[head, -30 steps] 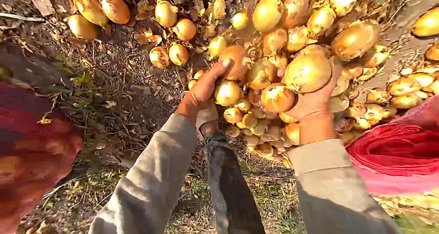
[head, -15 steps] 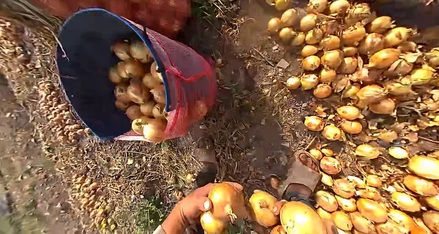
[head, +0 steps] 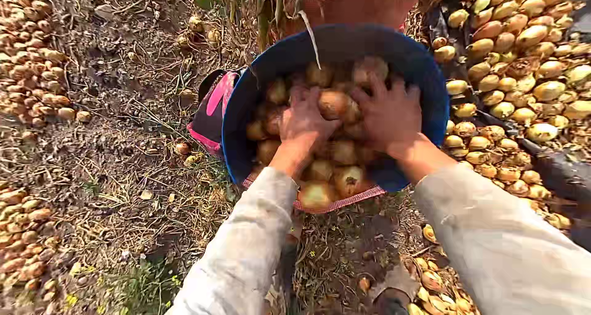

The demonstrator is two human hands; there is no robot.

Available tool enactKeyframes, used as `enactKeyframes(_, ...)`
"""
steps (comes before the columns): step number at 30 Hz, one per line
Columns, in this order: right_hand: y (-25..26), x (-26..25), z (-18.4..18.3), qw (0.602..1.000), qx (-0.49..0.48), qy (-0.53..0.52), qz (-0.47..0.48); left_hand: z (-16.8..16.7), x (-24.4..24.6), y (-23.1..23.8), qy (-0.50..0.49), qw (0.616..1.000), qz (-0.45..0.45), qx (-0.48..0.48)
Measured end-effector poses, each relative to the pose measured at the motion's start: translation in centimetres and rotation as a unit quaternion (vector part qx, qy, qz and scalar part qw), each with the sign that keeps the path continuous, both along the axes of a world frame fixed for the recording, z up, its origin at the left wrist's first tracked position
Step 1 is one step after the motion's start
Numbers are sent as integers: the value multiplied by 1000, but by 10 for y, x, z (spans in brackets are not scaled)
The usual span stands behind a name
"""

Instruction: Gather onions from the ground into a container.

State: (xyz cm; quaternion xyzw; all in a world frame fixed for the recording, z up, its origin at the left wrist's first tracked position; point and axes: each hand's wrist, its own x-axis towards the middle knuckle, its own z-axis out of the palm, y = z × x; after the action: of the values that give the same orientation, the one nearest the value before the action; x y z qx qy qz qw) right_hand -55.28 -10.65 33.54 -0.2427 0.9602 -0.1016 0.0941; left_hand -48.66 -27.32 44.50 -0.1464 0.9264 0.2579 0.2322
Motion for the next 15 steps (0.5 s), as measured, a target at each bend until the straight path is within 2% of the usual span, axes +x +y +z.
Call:
enactKeyframes(2, -3, 8, 5, 999, -31, 8, -31, 0, 5, -16, 12, 999, -41, 23)
enactKeyframes(4, 1, 36, 9, 992, -81, 40, -89, 32, 13, -23, -55, 995, -67, 52)
enactKeyframes(5, 4, 54, 13, 984, -104, 52, -135, 24, 19, -28, -29, 994, -83, 58)
enactKeyframes(7, 6, 101, 24, 956, -156, 84, -234, -56, 35, -35, 142, 979, -144, -8)
enactKeyframes(8, 4, 131, 29, 941, -182, 95, -268, -84, 39, -31, 174, 970, -163, -42)
enactKeyframes(10, -11, 205, 40, 913, -245, 89, -314, -99, 54, -15, 174, 960, -193, -100)
enactKeyframes(12, -30, 275, 42, 883, -305, 34, -355, -93, 44, -6, 181, 951, -209, -139)
enactKeyframes(15, -27, 382, 46, 822, -363, -126, -420, -86, 16, -5, 199, 949, -227, -90)
